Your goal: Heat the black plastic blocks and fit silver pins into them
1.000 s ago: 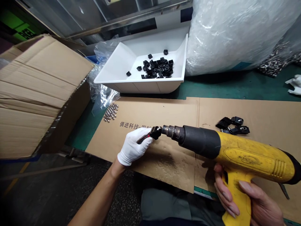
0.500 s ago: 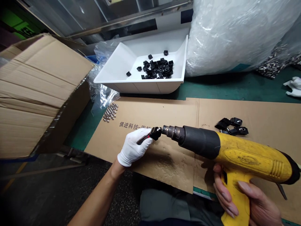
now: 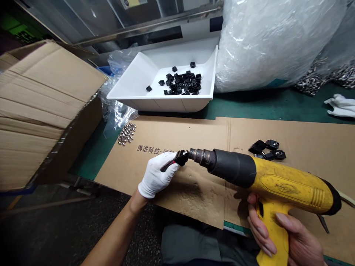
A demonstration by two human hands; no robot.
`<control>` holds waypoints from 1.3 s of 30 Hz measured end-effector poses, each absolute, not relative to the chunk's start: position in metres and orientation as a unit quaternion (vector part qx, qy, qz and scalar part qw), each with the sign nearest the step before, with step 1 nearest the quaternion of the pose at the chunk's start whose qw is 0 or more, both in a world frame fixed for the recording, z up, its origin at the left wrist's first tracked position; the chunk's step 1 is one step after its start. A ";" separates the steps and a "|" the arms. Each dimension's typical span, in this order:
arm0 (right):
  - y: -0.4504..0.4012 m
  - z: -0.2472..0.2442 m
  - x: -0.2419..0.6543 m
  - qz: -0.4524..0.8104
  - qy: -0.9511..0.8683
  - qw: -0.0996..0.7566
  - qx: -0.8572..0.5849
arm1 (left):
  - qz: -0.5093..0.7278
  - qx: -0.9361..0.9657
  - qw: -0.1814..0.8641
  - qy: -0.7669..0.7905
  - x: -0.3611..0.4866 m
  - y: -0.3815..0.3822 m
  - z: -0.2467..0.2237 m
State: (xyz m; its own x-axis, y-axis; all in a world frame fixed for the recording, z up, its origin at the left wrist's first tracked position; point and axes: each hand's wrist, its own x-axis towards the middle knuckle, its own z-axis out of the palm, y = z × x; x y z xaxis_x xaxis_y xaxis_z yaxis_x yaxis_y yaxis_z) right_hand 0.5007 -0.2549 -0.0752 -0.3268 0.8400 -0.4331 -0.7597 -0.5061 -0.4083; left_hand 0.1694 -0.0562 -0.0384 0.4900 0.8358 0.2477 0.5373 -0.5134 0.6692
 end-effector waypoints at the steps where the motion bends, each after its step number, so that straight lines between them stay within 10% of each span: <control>1: -0.256 -0.076 0.501 0.813 -0.066 0.491 -0.307 | 0.286 0.822 0.263 0.417 0.170 -0.056 -0.038; 39: -0.254 -0.071 0.495 0.812 -0.030 0.505 -0.290 | 0.328 0.810 0.257 0.412 0.177 -0.060 -0.046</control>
